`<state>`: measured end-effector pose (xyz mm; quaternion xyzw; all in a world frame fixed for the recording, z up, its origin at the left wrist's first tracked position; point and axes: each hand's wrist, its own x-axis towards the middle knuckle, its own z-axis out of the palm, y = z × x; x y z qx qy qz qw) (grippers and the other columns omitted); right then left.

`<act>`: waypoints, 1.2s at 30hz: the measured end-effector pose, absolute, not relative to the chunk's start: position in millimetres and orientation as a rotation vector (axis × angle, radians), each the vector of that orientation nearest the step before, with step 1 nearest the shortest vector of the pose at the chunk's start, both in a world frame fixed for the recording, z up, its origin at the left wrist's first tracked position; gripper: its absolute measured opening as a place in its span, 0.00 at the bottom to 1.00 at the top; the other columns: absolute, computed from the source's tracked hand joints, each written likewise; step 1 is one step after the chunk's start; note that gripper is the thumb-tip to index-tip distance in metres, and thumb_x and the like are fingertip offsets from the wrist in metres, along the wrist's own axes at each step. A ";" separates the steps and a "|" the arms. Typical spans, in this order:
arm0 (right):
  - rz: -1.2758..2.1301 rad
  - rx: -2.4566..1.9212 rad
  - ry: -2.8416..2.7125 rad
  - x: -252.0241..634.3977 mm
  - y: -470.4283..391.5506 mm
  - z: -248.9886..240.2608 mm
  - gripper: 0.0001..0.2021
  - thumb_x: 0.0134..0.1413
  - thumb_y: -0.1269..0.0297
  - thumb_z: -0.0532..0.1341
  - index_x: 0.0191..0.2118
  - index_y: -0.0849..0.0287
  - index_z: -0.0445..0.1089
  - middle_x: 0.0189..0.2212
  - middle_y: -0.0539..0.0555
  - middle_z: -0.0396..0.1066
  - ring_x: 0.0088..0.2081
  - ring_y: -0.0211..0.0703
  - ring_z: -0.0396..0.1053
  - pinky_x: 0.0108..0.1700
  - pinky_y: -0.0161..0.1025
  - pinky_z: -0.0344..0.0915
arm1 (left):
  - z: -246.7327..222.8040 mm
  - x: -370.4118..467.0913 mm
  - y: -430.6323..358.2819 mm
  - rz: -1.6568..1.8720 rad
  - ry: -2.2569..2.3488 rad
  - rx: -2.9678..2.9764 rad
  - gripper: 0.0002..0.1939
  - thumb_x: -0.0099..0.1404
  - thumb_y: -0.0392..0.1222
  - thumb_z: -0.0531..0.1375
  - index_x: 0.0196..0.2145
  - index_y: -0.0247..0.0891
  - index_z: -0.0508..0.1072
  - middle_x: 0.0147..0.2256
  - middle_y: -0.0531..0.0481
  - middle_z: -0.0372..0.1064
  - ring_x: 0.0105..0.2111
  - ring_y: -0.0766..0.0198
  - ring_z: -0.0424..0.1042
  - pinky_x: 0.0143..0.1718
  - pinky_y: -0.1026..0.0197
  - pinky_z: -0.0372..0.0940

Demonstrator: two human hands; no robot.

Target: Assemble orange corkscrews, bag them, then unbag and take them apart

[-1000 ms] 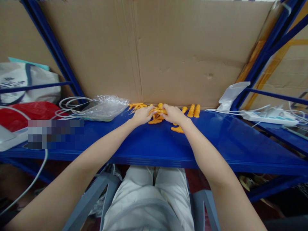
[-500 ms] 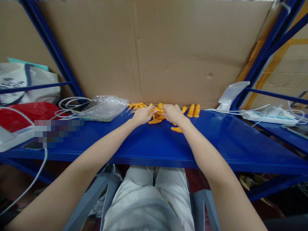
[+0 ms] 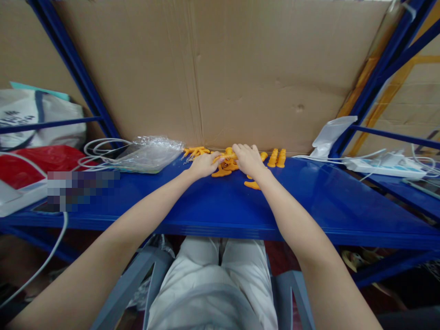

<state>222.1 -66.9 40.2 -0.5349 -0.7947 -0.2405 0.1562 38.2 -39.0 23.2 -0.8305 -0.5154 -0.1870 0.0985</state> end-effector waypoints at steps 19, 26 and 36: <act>-0.664 -1.620 -2.285 222.3 -69.8 43.2 0.15 0.60 0.73 0.52 0.52 0.63 0.64 0.45 0.66 0.74 0.49 0.57 0.66 0.46 0.45 0.53 | 25.0 39.3 -40.1 -0.553 -1.494 -2.482 0.27 0.75 0.57 0.44 0.56 0.39 0.73 0.47 0.40 0.78 0.50 0.48 0.76 0.48 0.52 0.67; -0.673 -1.617 -2.258 228.2 -66.1 42.7 0.17 0.58 0.76 0.49 0.51 0.62 0.65 0.46 0.66 0.73 0.50 0.57 0.65 0.48 0.47 0.56 | 23.7 35.5 -35.9 -0.593 -1.419 -2.549 0.27 0.75 0.56 0.45 0.48 0.37 0.78 0.43 0.41 0.79 0.46 0.51 0.77 0.46 0.56 0.68; -0.495 -1.626 -1.622 302.5 -18.3 25.0 0.13 0.57 0.60 0.59 0.45 0.60 0.69 0.48 0.68 0.70 0.52 0.63 0.65 0.51 0.57 0.61 | 17.1 17.9 -15.6 -0.688 -1.397 -2.572 0.25 0.74 0.54 0.47 0.46 0.37 0.79 0.44 0.43 0.79 0.47 0.52 0.76 0.46 0.58 0.67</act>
